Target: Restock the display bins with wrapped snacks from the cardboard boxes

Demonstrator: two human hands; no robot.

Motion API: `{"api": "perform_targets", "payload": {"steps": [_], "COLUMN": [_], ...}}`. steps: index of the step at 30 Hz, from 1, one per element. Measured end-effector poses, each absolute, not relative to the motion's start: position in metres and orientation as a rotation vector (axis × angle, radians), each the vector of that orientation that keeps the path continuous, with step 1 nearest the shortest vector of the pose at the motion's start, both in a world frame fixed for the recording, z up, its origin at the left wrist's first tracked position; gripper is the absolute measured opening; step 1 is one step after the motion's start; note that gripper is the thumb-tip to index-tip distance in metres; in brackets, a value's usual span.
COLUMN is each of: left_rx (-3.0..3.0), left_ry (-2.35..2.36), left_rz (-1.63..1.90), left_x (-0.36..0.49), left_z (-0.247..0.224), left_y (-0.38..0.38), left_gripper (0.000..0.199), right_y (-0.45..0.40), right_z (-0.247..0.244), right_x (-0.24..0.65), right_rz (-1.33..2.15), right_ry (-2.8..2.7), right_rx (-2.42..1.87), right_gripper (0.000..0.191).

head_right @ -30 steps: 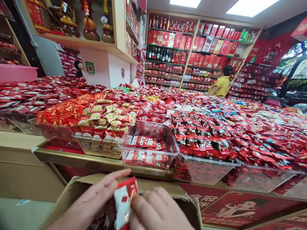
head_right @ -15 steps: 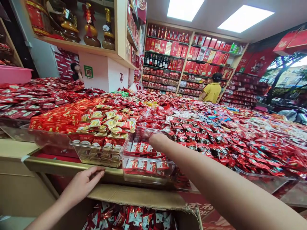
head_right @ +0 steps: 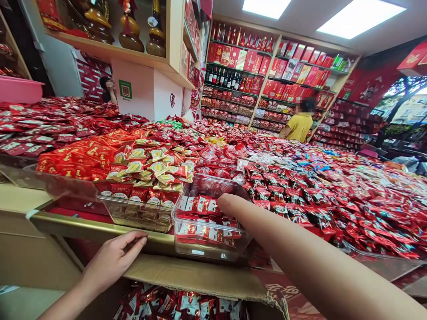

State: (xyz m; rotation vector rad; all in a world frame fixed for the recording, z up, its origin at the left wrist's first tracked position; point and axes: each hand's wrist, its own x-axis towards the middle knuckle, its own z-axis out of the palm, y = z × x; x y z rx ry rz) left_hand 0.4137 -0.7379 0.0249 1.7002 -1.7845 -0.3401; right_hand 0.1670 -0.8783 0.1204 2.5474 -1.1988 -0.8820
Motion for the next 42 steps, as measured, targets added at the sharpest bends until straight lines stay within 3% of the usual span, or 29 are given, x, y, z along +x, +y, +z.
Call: {"api": "perform_targets", "payload": {"steps": [9,17,23,35,42], "left_rx": [1.745,1.755,1.745,1.774,1.715], "left_ry": [-1.808,-1.836,-1.818,-1.775,-1.786], "left_rz": [-0.303,-0.337,-0.276,-0.202,-0.161], "left_x": [0.412,0.409,0.410,0.406,0.409], "left_z": [0.028,0.030,0.028,0.026,0.025], "left_y": [-0.739,-0.735,-0.734,-0.732,-0.736], "left_gripper": [0.025,0.027,0.026,0.026,0.025], "right_y": [-0.881,-0.881,-0.889,-0.900,-0.879], "right_z": [0.143,0.134,0.120,0.109,0.147], "right_x": [0.164,0.199,0.215,0.203,0.198], "right_rz": [-0.604,-0.397,-0.466,-0.401,-0.161], "right_ry": [-1.242,-0.901,-0.877,-1.021,-1.130], "right_rx": [2.602,2.820,2.765,2.851,2.909], "right_gripper": [0.010,0.050,0.039,0.041,0.035]}}
